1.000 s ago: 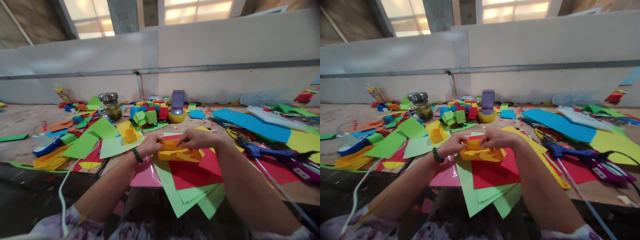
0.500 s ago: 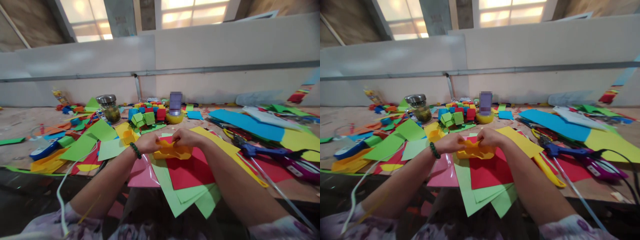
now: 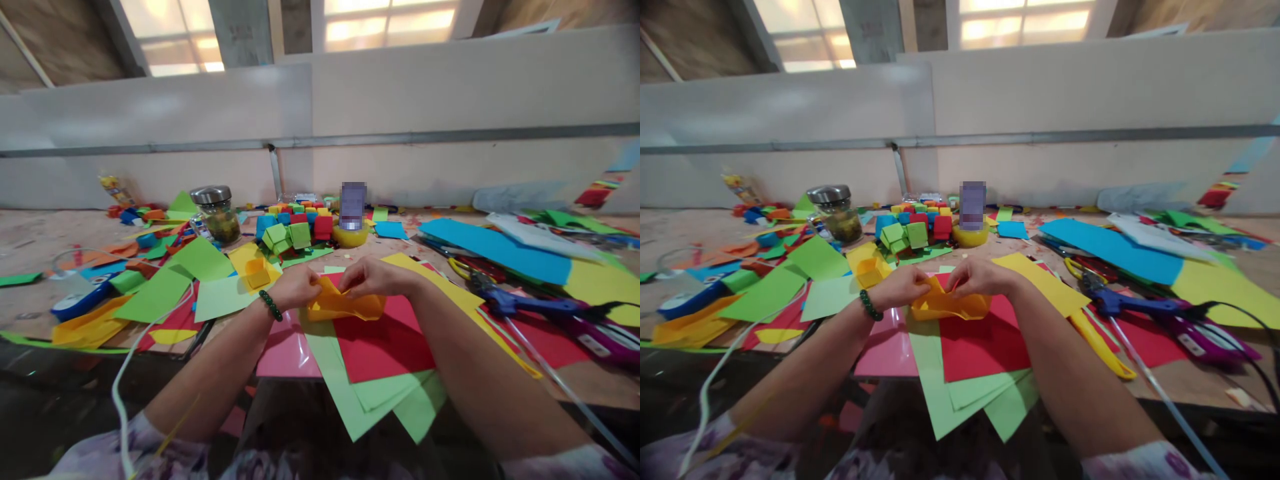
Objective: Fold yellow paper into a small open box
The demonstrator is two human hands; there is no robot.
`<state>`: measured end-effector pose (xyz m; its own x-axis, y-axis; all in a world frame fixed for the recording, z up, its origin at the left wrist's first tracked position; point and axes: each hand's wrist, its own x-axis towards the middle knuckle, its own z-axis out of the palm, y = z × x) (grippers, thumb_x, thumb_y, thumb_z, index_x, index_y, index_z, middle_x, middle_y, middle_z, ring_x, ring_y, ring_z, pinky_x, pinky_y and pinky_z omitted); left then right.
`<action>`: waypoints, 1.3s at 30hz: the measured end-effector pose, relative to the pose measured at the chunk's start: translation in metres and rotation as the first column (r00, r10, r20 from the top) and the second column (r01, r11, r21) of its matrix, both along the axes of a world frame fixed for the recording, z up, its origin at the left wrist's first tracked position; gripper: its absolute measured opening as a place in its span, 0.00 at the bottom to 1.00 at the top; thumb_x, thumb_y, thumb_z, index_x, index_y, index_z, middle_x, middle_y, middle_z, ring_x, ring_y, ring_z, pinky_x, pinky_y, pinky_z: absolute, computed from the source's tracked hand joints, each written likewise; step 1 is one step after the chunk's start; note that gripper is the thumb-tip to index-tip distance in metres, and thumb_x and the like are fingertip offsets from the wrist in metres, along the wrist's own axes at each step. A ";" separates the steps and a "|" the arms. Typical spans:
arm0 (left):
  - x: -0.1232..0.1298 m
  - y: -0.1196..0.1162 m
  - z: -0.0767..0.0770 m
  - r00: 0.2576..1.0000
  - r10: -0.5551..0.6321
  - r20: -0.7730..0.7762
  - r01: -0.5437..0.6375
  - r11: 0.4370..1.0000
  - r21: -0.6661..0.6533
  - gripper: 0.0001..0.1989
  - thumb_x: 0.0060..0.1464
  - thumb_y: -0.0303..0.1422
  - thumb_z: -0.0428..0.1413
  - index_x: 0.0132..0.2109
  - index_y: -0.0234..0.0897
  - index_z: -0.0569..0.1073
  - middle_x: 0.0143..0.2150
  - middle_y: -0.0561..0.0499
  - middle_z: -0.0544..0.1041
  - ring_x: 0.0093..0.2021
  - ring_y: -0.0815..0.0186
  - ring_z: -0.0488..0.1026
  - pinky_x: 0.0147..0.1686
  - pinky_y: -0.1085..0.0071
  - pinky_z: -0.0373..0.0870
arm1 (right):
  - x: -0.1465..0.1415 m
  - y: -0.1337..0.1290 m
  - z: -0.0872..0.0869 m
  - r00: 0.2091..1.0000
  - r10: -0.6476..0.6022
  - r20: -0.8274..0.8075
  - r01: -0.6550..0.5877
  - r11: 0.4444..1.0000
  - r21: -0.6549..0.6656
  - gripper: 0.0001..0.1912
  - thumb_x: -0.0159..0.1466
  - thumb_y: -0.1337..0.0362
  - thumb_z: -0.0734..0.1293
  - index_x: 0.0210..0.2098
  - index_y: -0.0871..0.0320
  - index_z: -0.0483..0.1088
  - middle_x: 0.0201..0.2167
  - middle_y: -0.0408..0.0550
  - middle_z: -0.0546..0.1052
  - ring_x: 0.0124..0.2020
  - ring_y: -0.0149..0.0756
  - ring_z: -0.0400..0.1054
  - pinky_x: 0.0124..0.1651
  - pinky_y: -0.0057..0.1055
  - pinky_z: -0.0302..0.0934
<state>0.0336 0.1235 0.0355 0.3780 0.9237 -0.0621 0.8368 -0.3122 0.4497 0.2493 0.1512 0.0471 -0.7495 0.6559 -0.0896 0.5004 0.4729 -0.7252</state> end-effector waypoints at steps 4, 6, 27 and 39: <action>0.001 -0.004 0.000 0.999 -0.022 0.023 0.021 1.000 0.013 0.13 0.49 0.29 0.49 0.24 0.34 0.76 0.20 0.52 0.73 0.23 0.70 0.66 0.23 0.75 0.56 | 0.001 -0.003 0.003 0.999 -0.033 0.042 0.032 0.999 0.021 0.15 0.54 0.56 0.70 0.33 0.61 0.77 0.28 0.45 0.77 0.29 0.33 0.67 0.32 0.28 0.60; 0.002 -0.007 0.001 0.999 -0.029 0.027 0.028 1.000 0.014 0.13 0.49 0.29 0.49 0.24 0.34 0.76 0.20 0.52 0.73 0.23 0.69 0.66 0.23 0.75 0.56 | 0.002 -0.003 0.004 0.999 -0.014 0.037 0.014 1.000 0.008 0.17 0.53 0.54 0.71 0.34 0.61 0.77 0.30 0.45 0.77 0.30 0.33 0.67 0.33 0.28 0.60; -0.003 -0.002 -0.004 0.973 -0.032 0.229 0.048 0.997 -0.065 0.07 0.45 0.29 0.52 0.27 0.34 0.74 0.25 0.53 0.71 0.27 0.69 0.64 0.27 0.74 0.58 | -0.005 -0.009 0.006 0.986 -0.026 0.165 0.016 0.998 0.060 0.04 0.49 0.70 0.63 0.26 0.58 0.68 0.24 0.39 0.68 0.27 0.30 0.61 0.29 0.25 0.54; -0.015 0.000 0.006 0.871 -0.058 0.487 0.292 0.860 -0.418 0.17 0.47 0.39 0.58 0.43 0.36 0.71 0.28 0.57 0.61 0.23 0.74 0.57 0.20 0.78 0.56 | -0.014 -0.011 0.001 0.983 -0.070 0.168 0.040 0.984 0.174 0.11 0.44 0.76 0.60 0.24 0.58 0.70 0.24 0.41 0.74 0.28 0.31 0.64 0.29 0.25 0.55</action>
<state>0.0190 0.1231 0.0413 0.6231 0.7413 -0.2494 0.4605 -0.0900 0.8831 0.2351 0.1405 0.0477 -0.6949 0.7124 -0.0985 0.6397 0.5497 -0.5373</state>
